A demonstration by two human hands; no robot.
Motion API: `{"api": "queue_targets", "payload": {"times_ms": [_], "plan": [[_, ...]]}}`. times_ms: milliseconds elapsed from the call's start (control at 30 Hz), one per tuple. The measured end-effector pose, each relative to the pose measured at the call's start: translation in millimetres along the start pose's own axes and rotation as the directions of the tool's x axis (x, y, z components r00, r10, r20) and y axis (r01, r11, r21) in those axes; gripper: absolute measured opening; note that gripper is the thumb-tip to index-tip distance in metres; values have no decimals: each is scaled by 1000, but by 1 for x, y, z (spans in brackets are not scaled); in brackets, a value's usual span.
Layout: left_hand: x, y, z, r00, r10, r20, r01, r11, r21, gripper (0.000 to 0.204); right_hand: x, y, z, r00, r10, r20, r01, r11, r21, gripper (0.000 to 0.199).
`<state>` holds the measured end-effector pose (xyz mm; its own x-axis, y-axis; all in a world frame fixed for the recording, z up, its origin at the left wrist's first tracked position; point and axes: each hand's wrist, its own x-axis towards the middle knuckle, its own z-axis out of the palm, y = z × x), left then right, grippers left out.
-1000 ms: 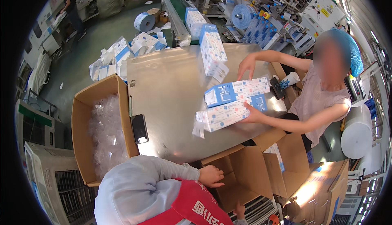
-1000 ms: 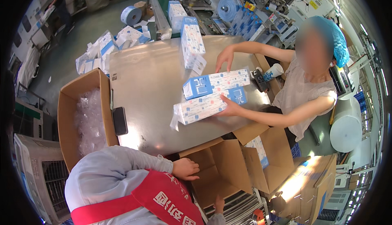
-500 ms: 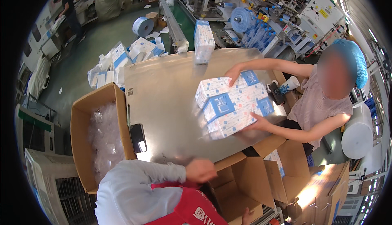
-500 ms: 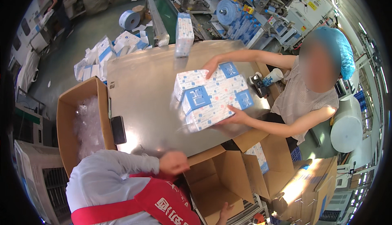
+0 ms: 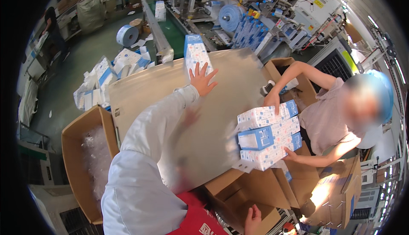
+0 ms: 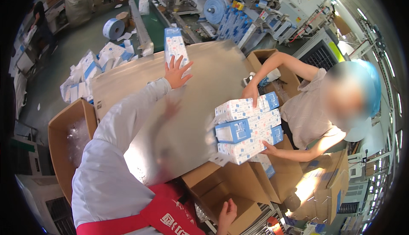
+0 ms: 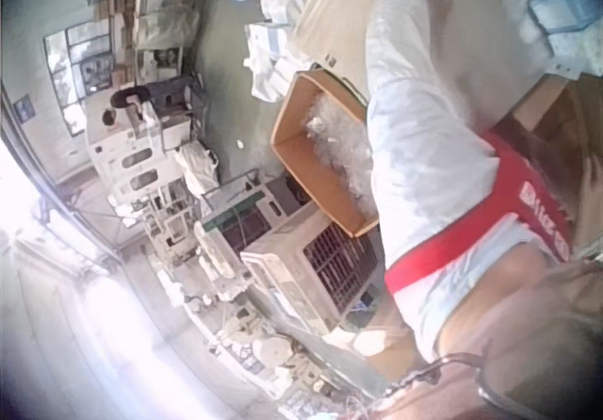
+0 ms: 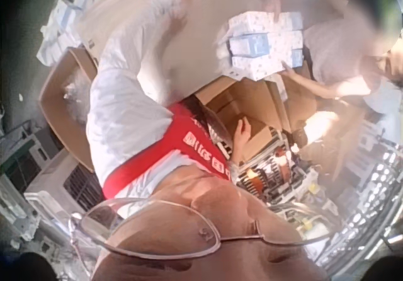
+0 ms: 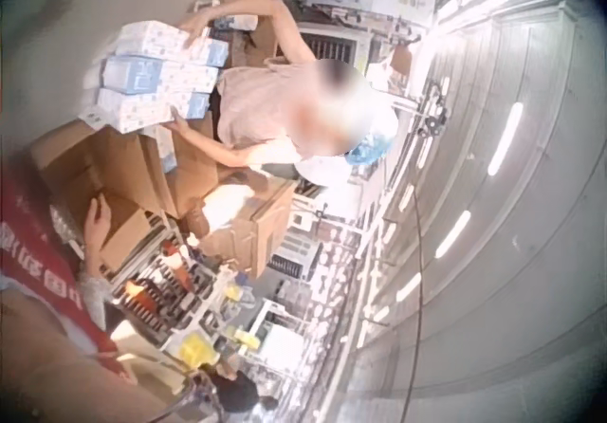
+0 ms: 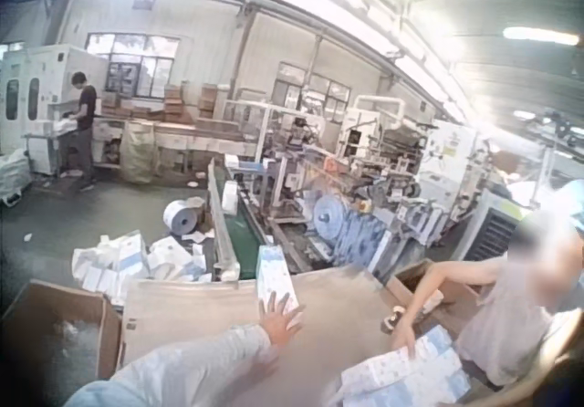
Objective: The person packs wrapped paper products into cardboard boxes by hand, folds the flaps closed, and places the boxes onto a conveyor line.
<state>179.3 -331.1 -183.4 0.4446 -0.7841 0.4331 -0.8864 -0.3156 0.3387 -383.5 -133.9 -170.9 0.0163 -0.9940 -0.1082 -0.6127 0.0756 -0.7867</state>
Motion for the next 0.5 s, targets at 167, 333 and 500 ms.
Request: {"api": "queue_targets", "payload": {"times_ms": [167, 333, 500], "plan": [[40, -6, 18, 912, -147, 382, 77, 978, 192, 57, -23, 11, -6, 990, -135, 39, 141, 955, -262, 31], [-19, 1, 8, 962, 51, 267, -71, 995, 69, 50, -20, 7, -13, 1000, -22, 15, 24, 988, -152, 31], [-161, 18, -101, 843, 441, 309, -328, 875, -357, 33, 22, -42, 21, 972, -224, 73, 224, 975, -2, 41]]}}
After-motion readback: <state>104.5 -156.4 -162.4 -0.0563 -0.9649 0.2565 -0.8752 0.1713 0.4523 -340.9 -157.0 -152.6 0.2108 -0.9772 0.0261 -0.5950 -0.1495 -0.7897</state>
